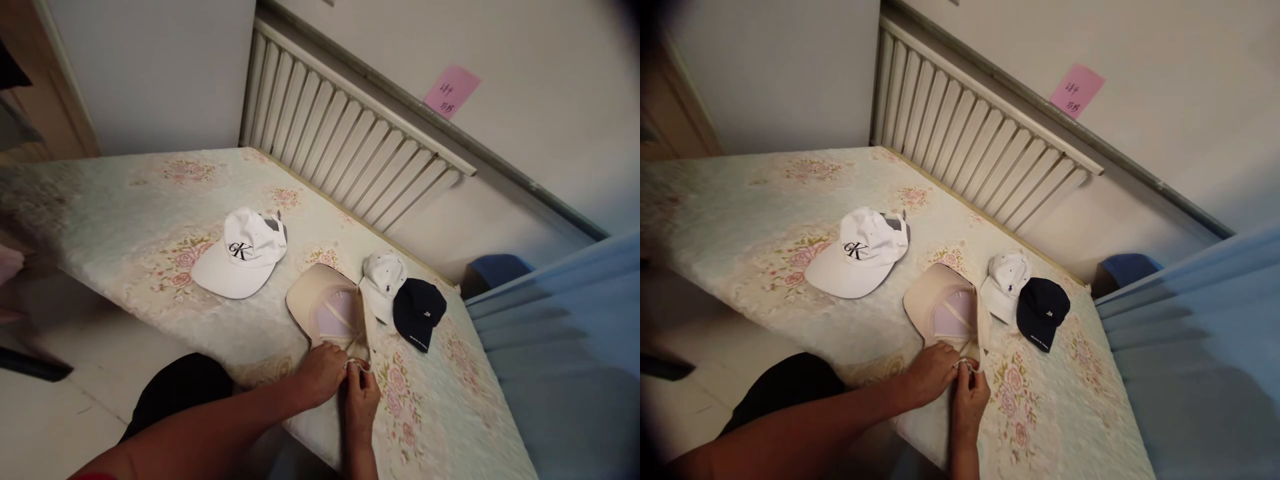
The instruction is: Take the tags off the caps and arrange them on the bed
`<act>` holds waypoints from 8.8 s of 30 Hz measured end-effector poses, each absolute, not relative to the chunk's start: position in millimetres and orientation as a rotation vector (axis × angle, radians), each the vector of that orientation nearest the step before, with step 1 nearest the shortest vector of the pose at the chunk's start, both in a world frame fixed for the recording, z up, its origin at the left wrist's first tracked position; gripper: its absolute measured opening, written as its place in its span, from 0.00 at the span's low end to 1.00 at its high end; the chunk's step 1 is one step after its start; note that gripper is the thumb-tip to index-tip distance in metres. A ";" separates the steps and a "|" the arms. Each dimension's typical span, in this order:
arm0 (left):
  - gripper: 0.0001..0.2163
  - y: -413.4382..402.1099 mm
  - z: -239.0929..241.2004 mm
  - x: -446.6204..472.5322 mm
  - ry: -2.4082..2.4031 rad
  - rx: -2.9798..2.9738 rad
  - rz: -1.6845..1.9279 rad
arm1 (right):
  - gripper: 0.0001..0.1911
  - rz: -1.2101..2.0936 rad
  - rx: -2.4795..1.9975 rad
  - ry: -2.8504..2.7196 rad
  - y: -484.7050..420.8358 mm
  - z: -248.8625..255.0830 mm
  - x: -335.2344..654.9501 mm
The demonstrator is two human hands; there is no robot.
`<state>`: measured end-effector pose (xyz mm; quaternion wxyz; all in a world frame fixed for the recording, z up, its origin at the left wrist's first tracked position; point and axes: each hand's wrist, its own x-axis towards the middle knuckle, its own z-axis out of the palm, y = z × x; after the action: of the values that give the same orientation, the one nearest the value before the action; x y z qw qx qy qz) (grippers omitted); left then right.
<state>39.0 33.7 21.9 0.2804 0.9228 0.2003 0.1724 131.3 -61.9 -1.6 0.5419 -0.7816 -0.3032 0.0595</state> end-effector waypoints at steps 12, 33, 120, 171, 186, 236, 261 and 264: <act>0.09 33.8 22.4 39.2 0.526 2.507 0.444 | 0.22 0.144 -1.863 -0.712 -62.4 -4.2 132.7; 0.10 33.7 24.4 38.7 0.544 2.495 0.430 | 0.22 0.159 -1.891 -0.685 -62.0 -2.2 132.3; 0.09 32.7 15.3 41.9 0.547 2.495 0.477 | 0.22 0.153 -1.915 -0.692 -62.4 -0.3 132.1; 0.12 35.7 23.0 41.2 0.555 2.428 0.427 | 0.22 0.219 -1.895 -0.676 -63.9 -3.4 132.8; 0.11 35.3 20.3 42.0 0.537 2.483 0.456 | 0.22 0.235 -1.876 -0.692 -62.6 -1.2 131.6; 0.08 36.6 30.4 26.8 0.510 2.423 0.465 | 0.22 0.240 -1.908 -0.701 -63.1 -8.2 136.0; 0.04 87.8 13.5 18.7 0.422 2.600 0.680 | 0.20 0.231 -1.806 -0.838 -48.5 100.8 158.9; 0.04 88.1 25.3 20.1 0.420 2.555 0.727 | 0.21 0.265 -1.811 -0.820 -35.2 119.3 167.2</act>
<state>20.1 88.1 25.3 0.2240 0.9259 0.1520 0.2635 167.2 -35.2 119.3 0.5381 -0.7610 -0.3449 0.1112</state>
